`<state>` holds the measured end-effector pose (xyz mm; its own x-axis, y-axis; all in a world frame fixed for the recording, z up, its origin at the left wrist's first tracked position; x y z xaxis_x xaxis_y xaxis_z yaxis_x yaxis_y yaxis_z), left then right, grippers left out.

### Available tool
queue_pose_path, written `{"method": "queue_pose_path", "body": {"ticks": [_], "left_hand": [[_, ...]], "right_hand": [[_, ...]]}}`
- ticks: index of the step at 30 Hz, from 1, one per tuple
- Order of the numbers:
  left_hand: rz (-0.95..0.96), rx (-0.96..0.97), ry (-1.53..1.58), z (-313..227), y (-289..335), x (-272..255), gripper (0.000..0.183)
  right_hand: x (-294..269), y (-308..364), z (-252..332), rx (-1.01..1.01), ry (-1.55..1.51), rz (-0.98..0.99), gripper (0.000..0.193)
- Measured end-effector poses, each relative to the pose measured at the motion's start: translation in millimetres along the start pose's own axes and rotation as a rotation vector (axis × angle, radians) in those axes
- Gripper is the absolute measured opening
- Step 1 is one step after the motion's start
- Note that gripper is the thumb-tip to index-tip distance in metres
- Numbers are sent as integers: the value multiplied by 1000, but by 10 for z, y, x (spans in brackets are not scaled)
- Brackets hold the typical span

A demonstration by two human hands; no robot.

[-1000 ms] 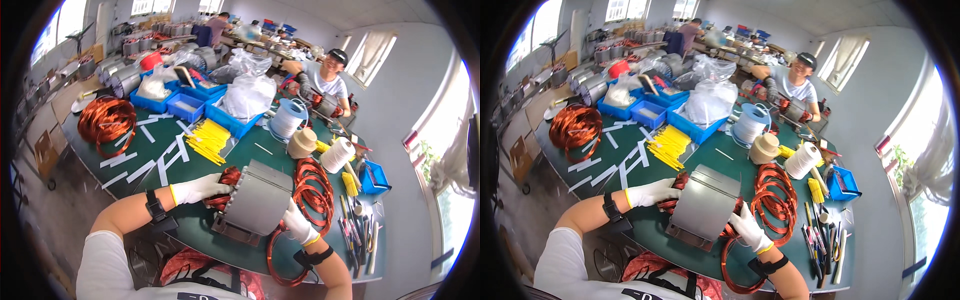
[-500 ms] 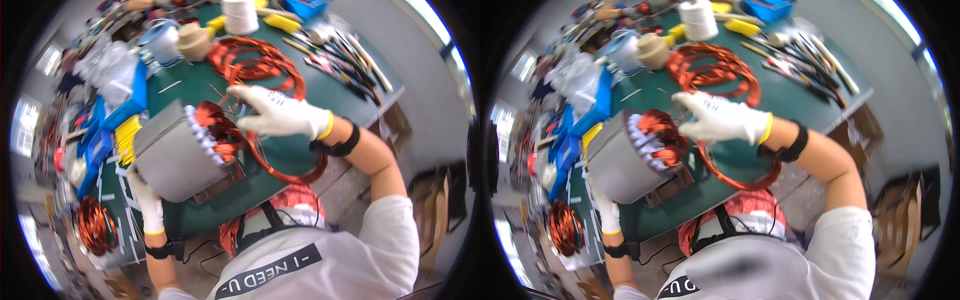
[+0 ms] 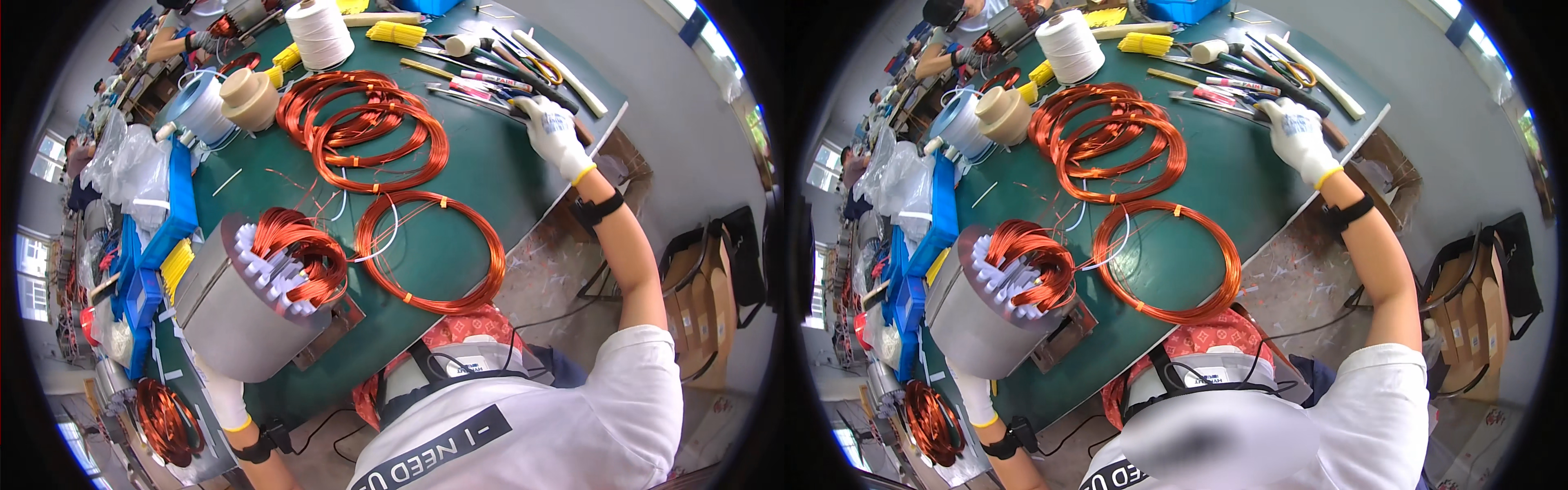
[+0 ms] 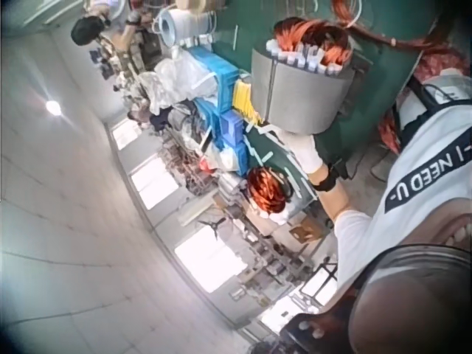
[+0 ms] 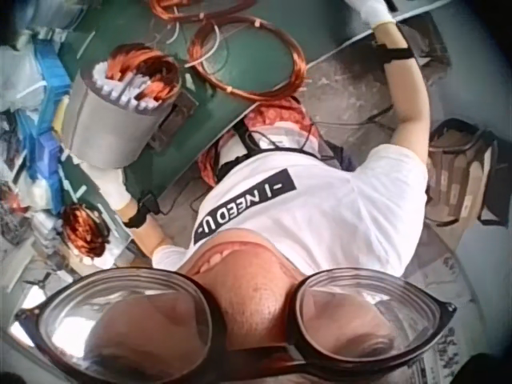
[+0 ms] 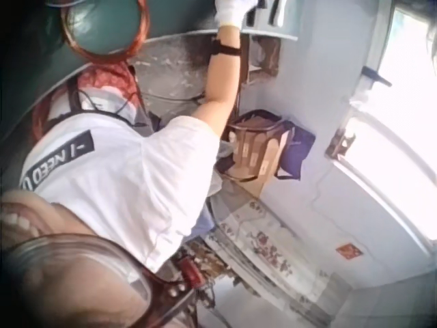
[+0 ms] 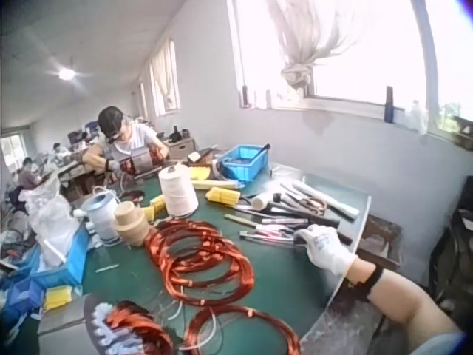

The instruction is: The person inserts coils of copper wire into the slots of a motor stator, using a metal tool to guide and push the wires into place before securing them with yellow plastic strips.

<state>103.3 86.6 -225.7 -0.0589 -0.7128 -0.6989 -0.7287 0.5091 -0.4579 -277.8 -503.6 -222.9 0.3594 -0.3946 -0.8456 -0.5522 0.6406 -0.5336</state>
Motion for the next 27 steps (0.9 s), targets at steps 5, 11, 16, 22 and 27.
{"method": "queue_pose_path", "body": {"ticks": [5, 11, 16, 22, 27], "left_hand": [[-56, 92, -108, 64, 6, -90, 49], [-48, -20, 49, -140, -128, -49, 45], [-73, -51, 52, -303, -140, -10, 44], [-91, -67, 57, -363, -163, 38, 42], [-101, -92, 48, -409, -154, 23, 40]], "right_hand": [[-54, -250, 58, -236, 82, -495, 30], [19, 313, -156, -238, -183, 9, 49], [-398, 956, -250, -132, -166, 176, 70], [-594, 1425, -388, -137, -269, 220, 58], [-1013, 968, 190, 9, -542, 18, 44]]}}
Point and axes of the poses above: each hand's wrist, its own y-axis away from the middle knuckle, its own x-axis out of the palm, z = x × y, the point moved 3 cm from there along -y, towards the middle knuckle, and after that the axes turned 14 degrees about -z, right-handed, at the moved point
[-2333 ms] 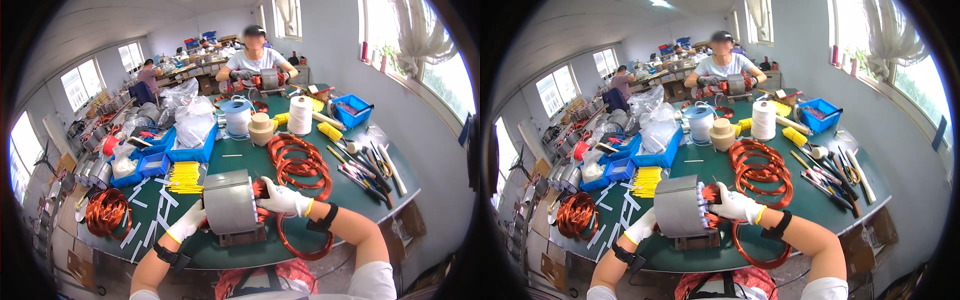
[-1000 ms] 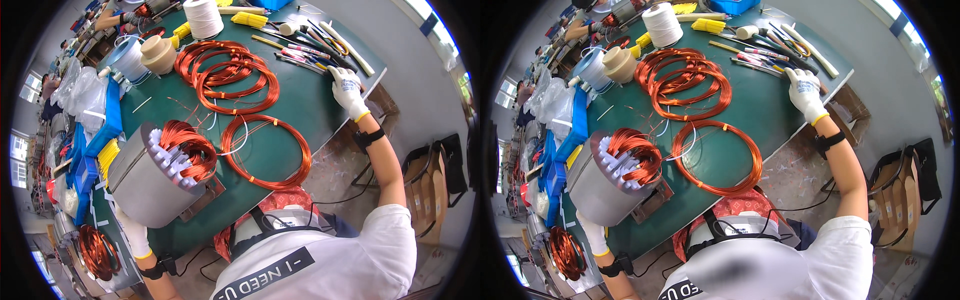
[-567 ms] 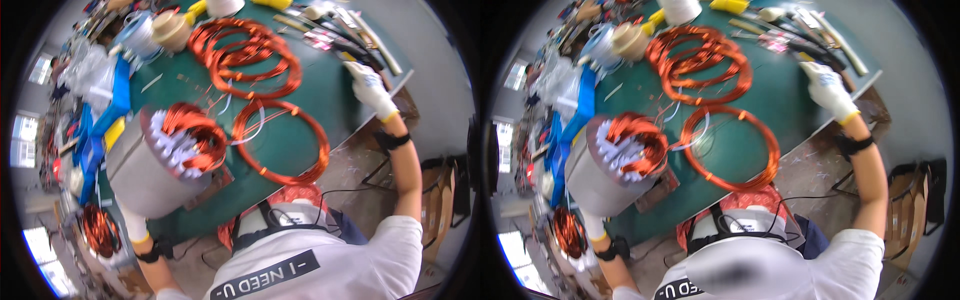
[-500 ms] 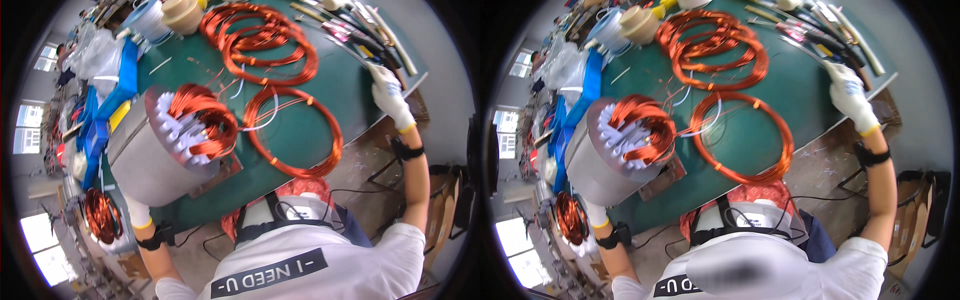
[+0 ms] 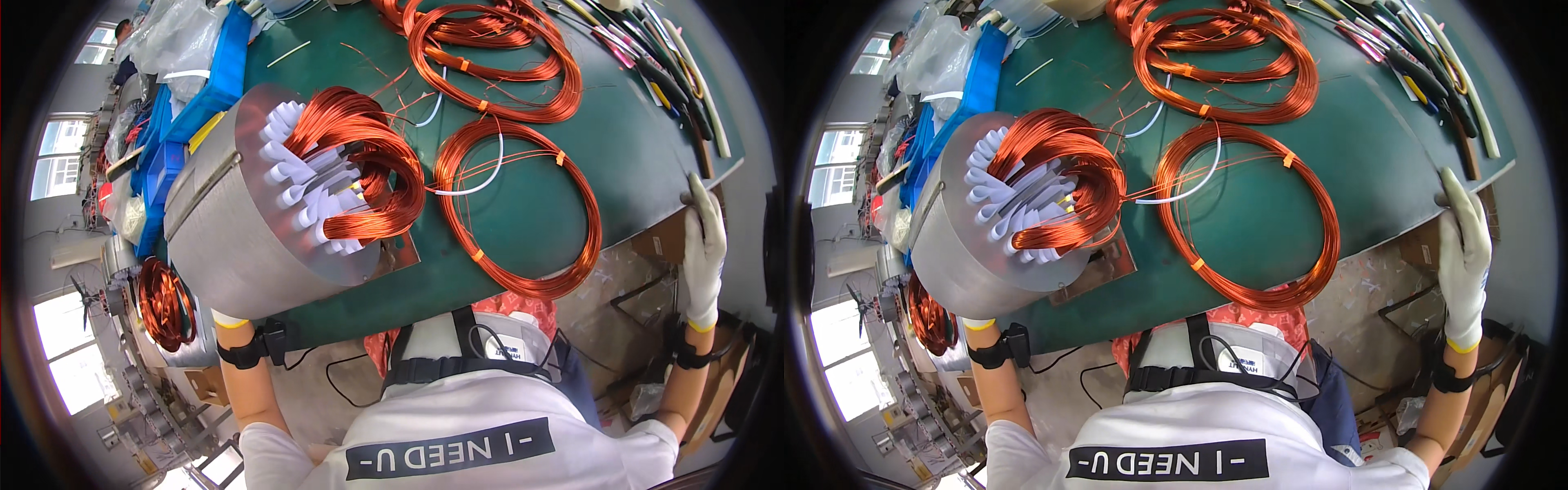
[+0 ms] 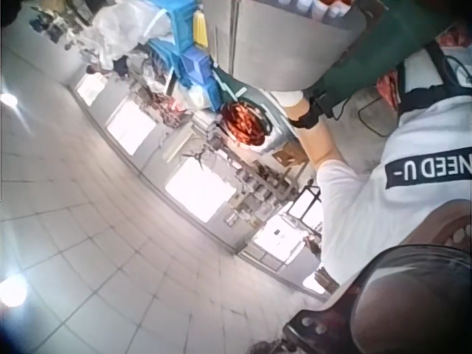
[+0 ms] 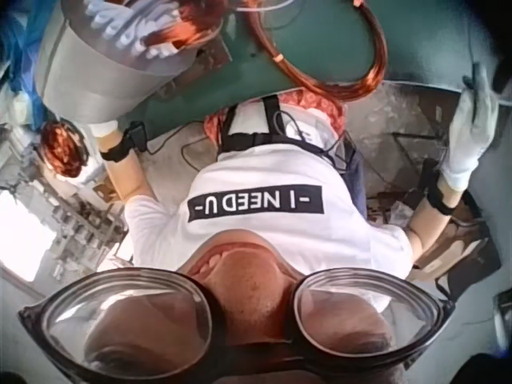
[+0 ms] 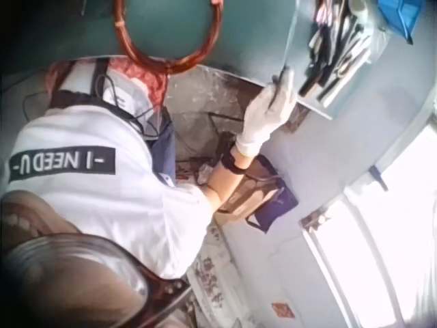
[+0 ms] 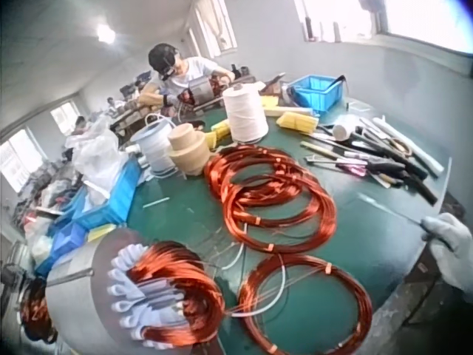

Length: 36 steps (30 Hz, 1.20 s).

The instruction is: The person inserts coils of copper wire into the slots of a motor stator, using a metal tool to guide and push the wires into place before securing them with yellow plastic strips.

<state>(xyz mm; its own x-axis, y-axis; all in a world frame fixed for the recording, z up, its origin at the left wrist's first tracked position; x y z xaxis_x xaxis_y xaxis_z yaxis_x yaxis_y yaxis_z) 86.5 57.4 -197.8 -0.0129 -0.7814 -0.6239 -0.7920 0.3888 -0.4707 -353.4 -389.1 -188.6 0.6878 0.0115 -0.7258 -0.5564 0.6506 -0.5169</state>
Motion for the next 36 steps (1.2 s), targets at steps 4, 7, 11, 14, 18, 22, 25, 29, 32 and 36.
{"method": "queue_pose_path", "body": {"ticks": [4, 7, 11, 14, 18, 22, 25, 29, 32, 36], "left_hand": [[-1, -3, 1, -23, -19, 29, 39], [-3, -16, -8, -30, 5, 3, 38], [-14, -39, -26, -77, 26, -87, 37], [-19, -51, -34, -174, 16, -18, 36], [-25, 8, -57, -334, 78, 408, 35], [-22, 15, -58, -374, 140, 519, 34], [-16, -8, -52, -286, 60, 339, 33], [-2, -4, -64, -198, -19, 235, 32], [9, 16, -68, -204, -32, 333, 31], [29, 57, -71, -197, -53, 487, 30]], "right_hand": [[470, -484, 893, -377, -281, 185, 43], [904, -734, 1204, -540, -368, 197, 45], [1190, -943, 1348, -666, -449, 248, 52], [1306, -1036, 1402, -707, -491, 282, 48], [1401, -1093, 1421, -748, -534, 281, 45], [1431, -1126, 1421, -785, -571, 269, 43], [1436, -1175, 1447, -822, -531, 308, 36], [1519, -1184, 1493, -827, -535, 322, 27], [1657, -1083, 1588, -848, -588, 262, 27], [1726, -1071, 1821, -855, -619, 337, 28]]}}
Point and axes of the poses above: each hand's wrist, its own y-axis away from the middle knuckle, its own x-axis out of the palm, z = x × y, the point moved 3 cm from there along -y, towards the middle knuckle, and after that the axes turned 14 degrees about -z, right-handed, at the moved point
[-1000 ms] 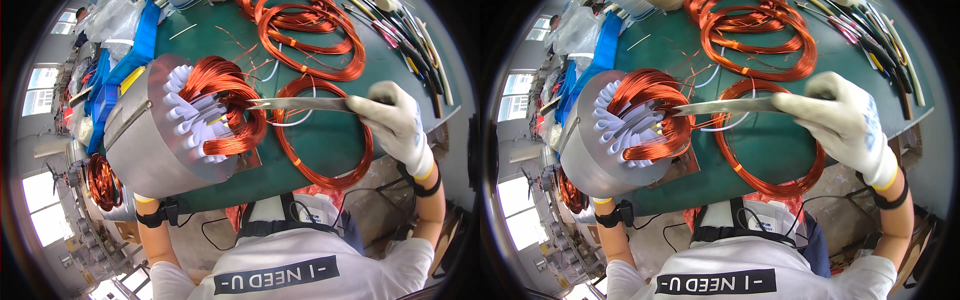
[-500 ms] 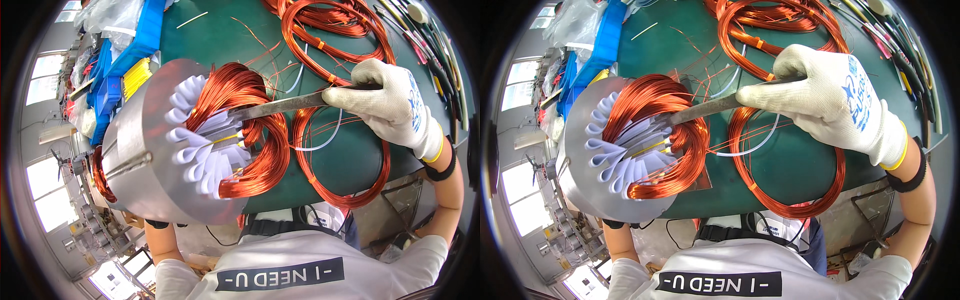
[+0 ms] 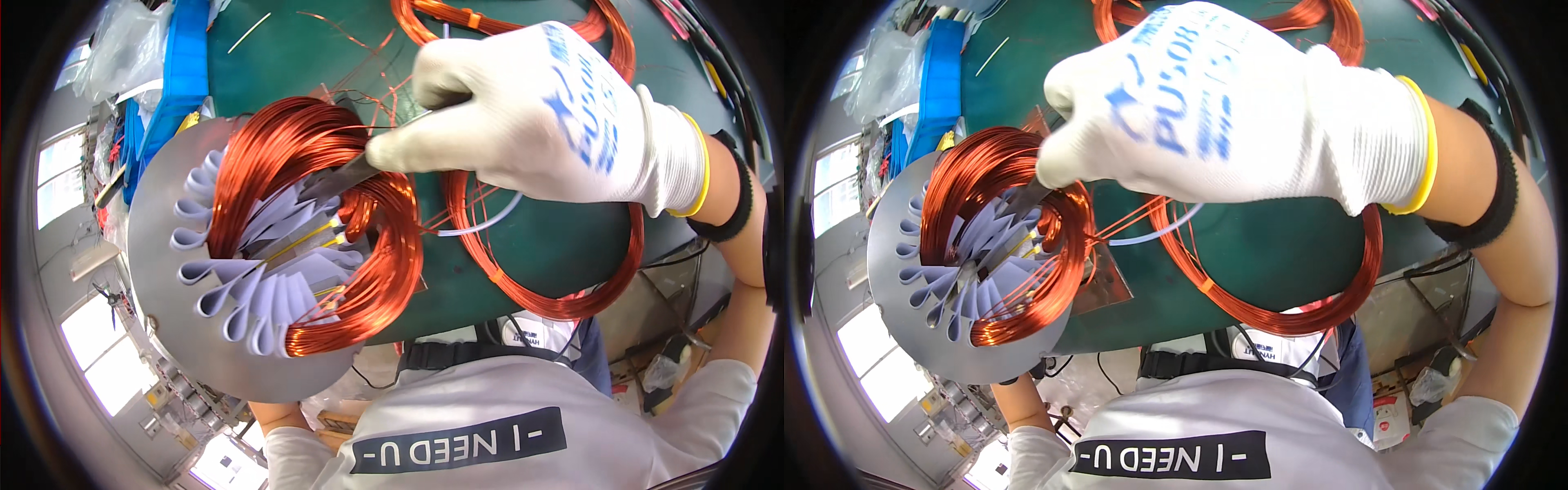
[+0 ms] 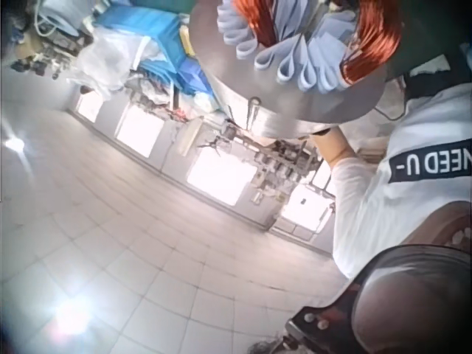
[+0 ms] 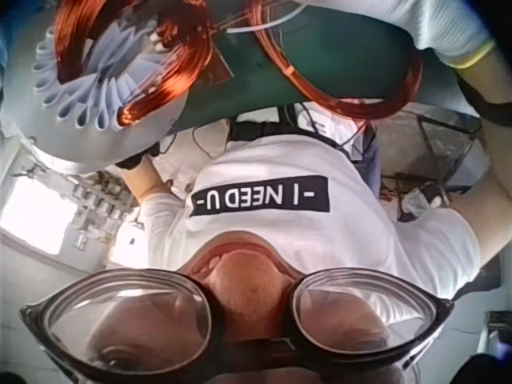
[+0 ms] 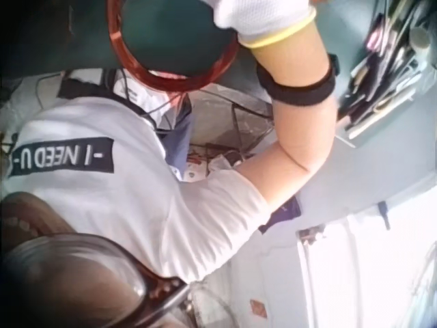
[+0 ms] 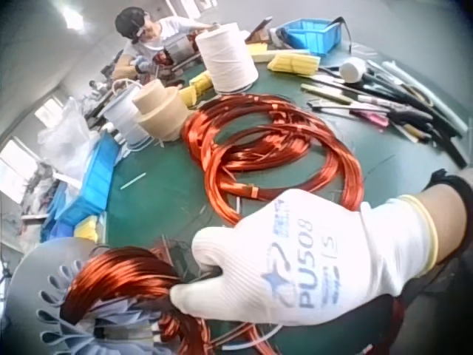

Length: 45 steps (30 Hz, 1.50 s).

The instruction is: The person inserts coils of copper wire into the slots of a motor stator, using a metal tool to guide and push the wires into place before securing them with yellow plastic strips.

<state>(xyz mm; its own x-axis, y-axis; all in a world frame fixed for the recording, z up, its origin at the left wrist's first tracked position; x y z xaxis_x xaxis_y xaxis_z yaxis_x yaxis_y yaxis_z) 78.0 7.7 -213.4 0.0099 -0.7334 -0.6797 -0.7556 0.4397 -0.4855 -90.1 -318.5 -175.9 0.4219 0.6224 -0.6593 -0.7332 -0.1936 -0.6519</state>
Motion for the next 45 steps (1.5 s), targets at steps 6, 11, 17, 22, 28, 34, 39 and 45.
{"method": "queue_pose_path", "body": {"ticks": [6, 11, 17, 22, 28, 34, 39, 45], "left_hand": [[1, 21, -8, 25, -3, -57, 28], [-15, 3, -11, 4, -33, -185, 26], [-33, -8, -27, -36, 41, -403, 25], [-59, -1, -9, -43, 79, -432, 23], [-114, 21, 6, 302, 69, -741, 22], [-379, -166, -239, 845, 261, -1680, 33], [-56, -242, 203, 990, 455, -1003, 59], [138, -339, 396, 608, 505, -441, 66]], "right_hand": [[-448, -285, -19, 952, -582, 574, 29], [-28, -210, 44, 724, -457, 240, 22], [41, -311, 80, 799, -339, 297, 25], [313, -355, 109, 761, -199, 247, 45], [-373, -50, -38, 626, -284, 177, 36], [-1720, 1654, -85, 1444, 233, -389, 37], [-1695, 2377, -166, 1227, 463, -174, 32], [-1736, 1794, -673, 647, 947, -145, 24]]}}
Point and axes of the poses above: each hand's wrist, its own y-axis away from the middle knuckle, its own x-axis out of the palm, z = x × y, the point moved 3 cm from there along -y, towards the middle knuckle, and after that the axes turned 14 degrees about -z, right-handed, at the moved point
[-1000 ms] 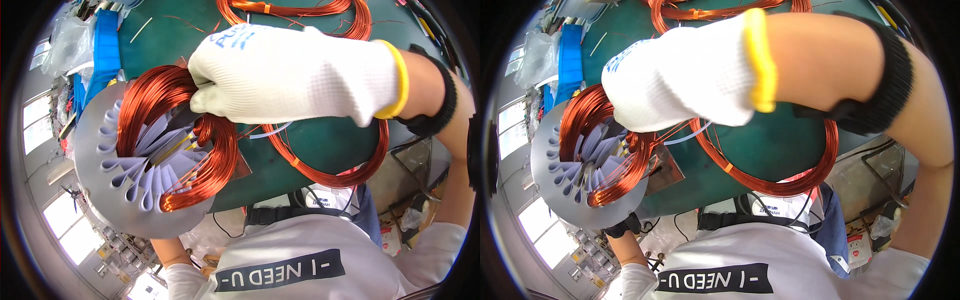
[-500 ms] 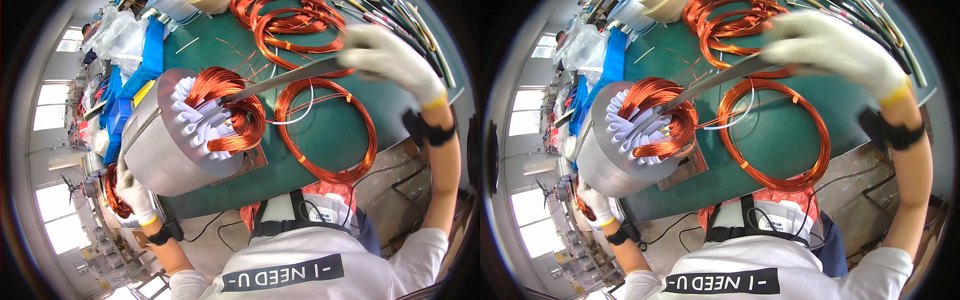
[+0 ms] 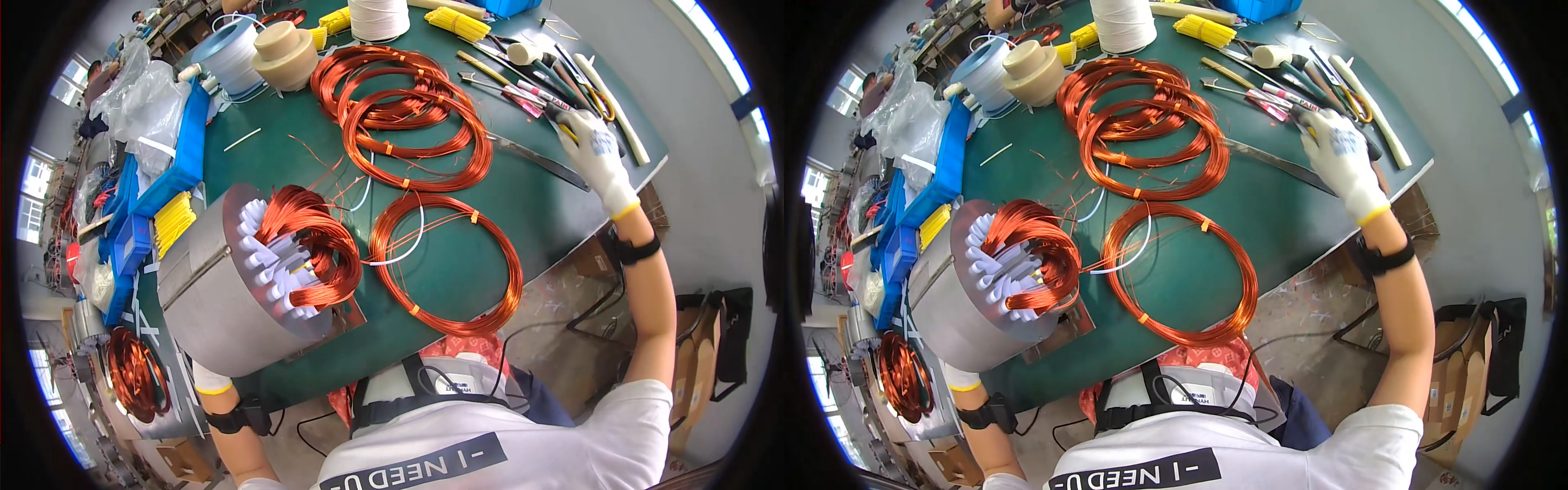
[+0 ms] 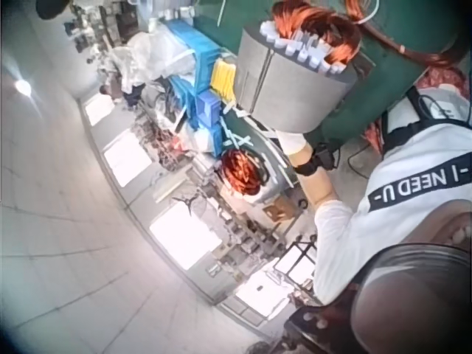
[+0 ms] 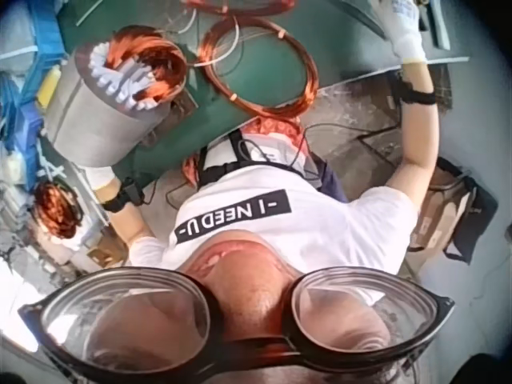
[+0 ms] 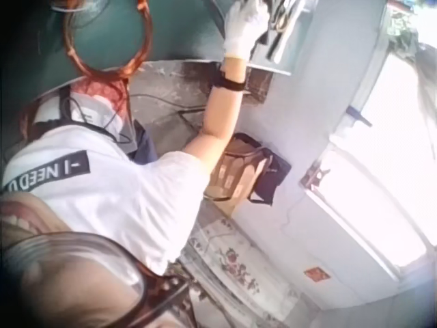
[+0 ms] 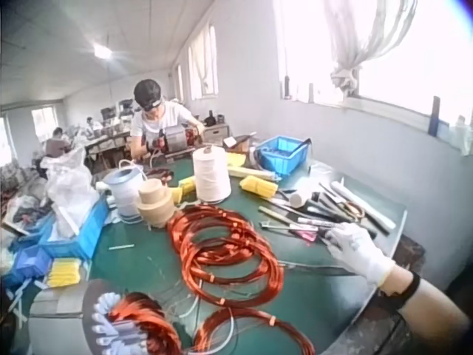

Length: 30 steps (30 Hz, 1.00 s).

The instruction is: The person inserts coils of copper wire into the slots of a motor stator, using a metal tool to guide and push the wires into place before securing them with yellow plastic strips.

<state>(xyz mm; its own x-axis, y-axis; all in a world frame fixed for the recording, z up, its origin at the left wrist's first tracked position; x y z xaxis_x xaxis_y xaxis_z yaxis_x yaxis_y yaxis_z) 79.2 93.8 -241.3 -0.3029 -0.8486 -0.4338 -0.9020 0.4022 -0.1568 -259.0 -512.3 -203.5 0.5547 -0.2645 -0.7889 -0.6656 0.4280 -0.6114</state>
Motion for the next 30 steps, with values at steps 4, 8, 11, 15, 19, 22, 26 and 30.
{"method": "queue_pose_path", "body": {"ticks": [4, 8, 11, 15, 19, 22, 26, 30], "left_hand": [[-26, -70, 56, -205, 22, 98, 65], [-75, -141, 110, -332, 65, 108, 64], [-115, -194, 132, -389, 116, 138, 64], [-152, -227, 147, -469, 147, 185, 63], [-164, -235, 155, -534, 130, 212, 62], [-170, -240, 166, -547, 106, 226, 61], [-172, -246, 172, -530, 46, 258, 60], [-167, -254, 187, -517, -45, 318, 59]], "right_hand": [[531, -484, -78, 22, 163, 273, 44], [450, -677, -4, -37, 165, 347, 37], [-118, -626, 283, -195, 56, 200, 37], [-611, -352, 1011, -62, -487, 326, 43], [-666, -228, 1876, -489, -556, 339, 52], [-574, -307, 2236, -680, -377, 100, 41], [-494, -389, 2370, -744, -270, 40, 18], [-466, -320, 2370, -722, -244, 27, 24]]}}
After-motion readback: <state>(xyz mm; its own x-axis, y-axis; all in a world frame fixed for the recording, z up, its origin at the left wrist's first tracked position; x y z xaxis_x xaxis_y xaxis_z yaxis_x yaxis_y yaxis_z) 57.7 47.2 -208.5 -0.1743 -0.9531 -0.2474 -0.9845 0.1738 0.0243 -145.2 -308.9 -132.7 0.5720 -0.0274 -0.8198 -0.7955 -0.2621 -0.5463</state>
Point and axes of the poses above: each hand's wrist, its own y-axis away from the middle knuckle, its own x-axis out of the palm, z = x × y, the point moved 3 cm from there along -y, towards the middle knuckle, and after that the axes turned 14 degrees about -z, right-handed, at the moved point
